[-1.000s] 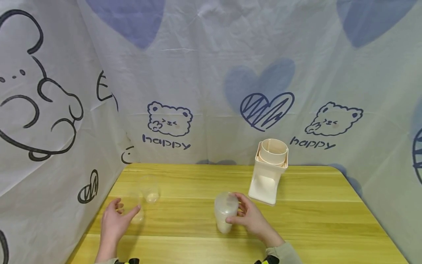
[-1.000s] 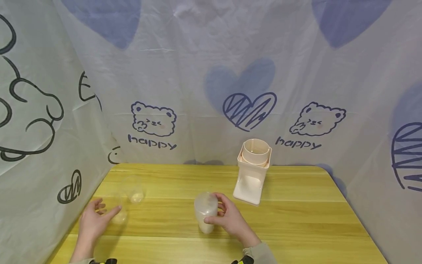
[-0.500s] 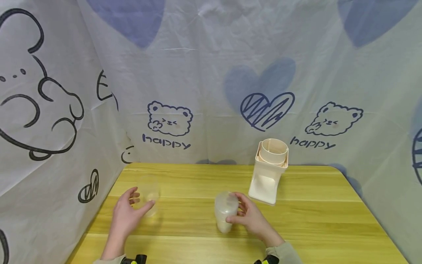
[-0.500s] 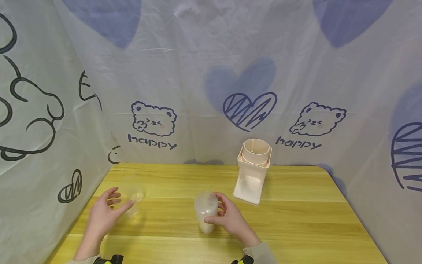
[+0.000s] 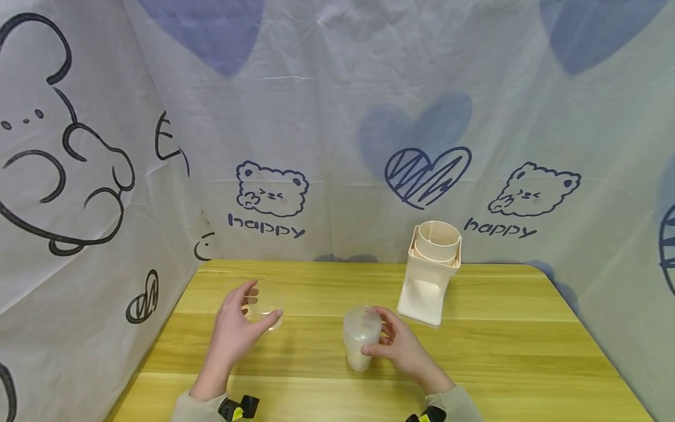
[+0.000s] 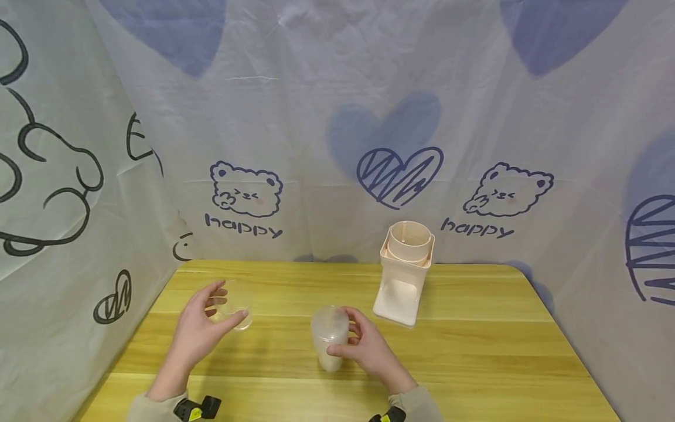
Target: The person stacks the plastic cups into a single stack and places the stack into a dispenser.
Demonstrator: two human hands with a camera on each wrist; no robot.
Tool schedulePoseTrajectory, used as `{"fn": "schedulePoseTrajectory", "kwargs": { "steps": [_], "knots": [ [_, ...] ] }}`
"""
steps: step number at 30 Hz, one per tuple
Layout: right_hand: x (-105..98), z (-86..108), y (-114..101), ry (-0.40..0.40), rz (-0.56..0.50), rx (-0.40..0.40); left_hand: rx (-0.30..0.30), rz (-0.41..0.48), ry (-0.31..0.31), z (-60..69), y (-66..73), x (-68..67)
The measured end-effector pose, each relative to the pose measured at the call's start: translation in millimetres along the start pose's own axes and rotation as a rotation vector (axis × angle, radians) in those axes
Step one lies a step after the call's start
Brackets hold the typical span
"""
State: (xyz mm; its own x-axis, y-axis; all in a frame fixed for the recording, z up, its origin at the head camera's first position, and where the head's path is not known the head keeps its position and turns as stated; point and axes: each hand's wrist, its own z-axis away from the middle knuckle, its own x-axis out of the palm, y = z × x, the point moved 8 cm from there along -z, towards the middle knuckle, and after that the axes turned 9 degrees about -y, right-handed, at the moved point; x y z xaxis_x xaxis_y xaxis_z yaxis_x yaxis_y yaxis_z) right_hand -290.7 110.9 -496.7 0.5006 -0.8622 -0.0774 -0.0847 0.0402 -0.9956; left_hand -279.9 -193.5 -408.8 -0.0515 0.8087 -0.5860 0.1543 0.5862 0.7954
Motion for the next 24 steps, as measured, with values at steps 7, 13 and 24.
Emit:
{"fn": "schedulePoseTrajectory", "kwargs": {
  "steps": [7, 13, 24],
  "knots": [
    [-1.0, 0.3, -0.1, 0.004, 0.013, 0.0, 0.106, 0.071, -0.009, -5.1, 23.3, 16.2],
    [-0.6, 0.5, 1.2, -0.003, 0.007, -0.007, 0.168, 0.226, -0.022, -7.8, 42.5, 23.5],
    [-0.5, -0.2, 3.0, -0.011, -0.009, -0.004, 0.261, 0.407, -0.107, -12.1, 75.9, 40.7]
  ]
}}
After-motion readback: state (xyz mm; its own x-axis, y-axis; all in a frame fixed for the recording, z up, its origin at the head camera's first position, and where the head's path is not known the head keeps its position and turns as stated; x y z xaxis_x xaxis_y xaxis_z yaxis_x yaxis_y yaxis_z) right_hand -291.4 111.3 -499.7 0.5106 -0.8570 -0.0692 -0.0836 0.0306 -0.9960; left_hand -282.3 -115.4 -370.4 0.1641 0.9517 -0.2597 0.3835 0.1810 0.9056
